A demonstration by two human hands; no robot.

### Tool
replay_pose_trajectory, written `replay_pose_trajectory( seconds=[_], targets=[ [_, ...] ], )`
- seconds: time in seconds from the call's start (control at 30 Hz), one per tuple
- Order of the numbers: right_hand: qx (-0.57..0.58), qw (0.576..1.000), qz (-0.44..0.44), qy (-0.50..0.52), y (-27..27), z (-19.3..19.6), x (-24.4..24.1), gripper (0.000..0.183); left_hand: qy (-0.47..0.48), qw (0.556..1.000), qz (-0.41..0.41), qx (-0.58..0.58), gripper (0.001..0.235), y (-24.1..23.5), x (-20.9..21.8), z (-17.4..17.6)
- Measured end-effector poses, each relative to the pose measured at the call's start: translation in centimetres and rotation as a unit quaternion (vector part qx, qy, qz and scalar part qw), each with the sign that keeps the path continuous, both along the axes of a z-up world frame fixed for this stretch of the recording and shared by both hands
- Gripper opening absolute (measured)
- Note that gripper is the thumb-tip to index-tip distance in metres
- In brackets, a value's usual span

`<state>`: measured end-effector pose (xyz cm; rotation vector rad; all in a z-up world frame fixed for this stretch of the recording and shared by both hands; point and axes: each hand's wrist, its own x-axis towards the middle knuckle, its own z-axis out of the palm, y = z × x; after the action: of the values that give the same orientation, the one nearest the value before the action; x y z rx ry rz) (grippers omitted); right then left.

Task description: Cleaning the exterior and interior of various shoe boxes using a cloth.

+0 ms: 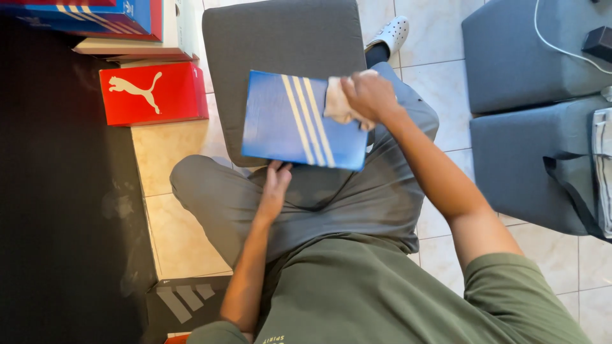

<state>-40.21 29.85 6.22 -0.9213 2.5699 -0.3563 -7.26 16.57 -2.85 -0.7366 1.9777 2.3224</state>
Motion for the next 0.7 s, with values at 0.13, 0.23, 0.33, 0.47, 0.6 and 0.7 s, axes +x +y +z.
replay_pose_trajectory(
  seconds=[0.13, 0.23, 0.33, 0.47, 0.6, 0.7],
  targets=[
    [0.067, 0.995, 0.058, 0.044, 2.2, 1.8, 7.6, 0.069, -0.031, 0.993, 0.108, -0.03, 0.077, -3.2, -4.2, 4.0],
    [0.021, 1.0, 0.023, 0.003, 2.7, -1.9, 11.3, 0.068, -0.031, 0.975, 0.118, -0.187, 0.078, -5.0, -5.5, 3.9],
    [-0.071, 0.99, -0.061, -0.109, 0.8, -2.5, 11.2, 0.075, 0.025, 0.962, 0.13, -0.237, 0.071, -5.9, -5.6, 2.6],
    [-0.185, 0.96, -0.124, -0.17, -5.3, -7.4, 4.3, 0.089, 0.042, 0.967, 0.105, -0.229, 0.067, -6.6, -5.0, 1.1],
    [-0.189, 0.966, -0.129, -0.121, -11.1, -8.4, 0.1, 0.092, 0.051, 0.965, 0.114, -0.232, 0.066, -6.4, -5.3, 1.2],
    [-0.162, 0.976, -0.034, 0.144, -12.7, -4.5, 3.2, 0.062, 0.051, 0.964, 0.136, -0.224, 0.062, -6.0, -5.1, 1.0]
  ],
)
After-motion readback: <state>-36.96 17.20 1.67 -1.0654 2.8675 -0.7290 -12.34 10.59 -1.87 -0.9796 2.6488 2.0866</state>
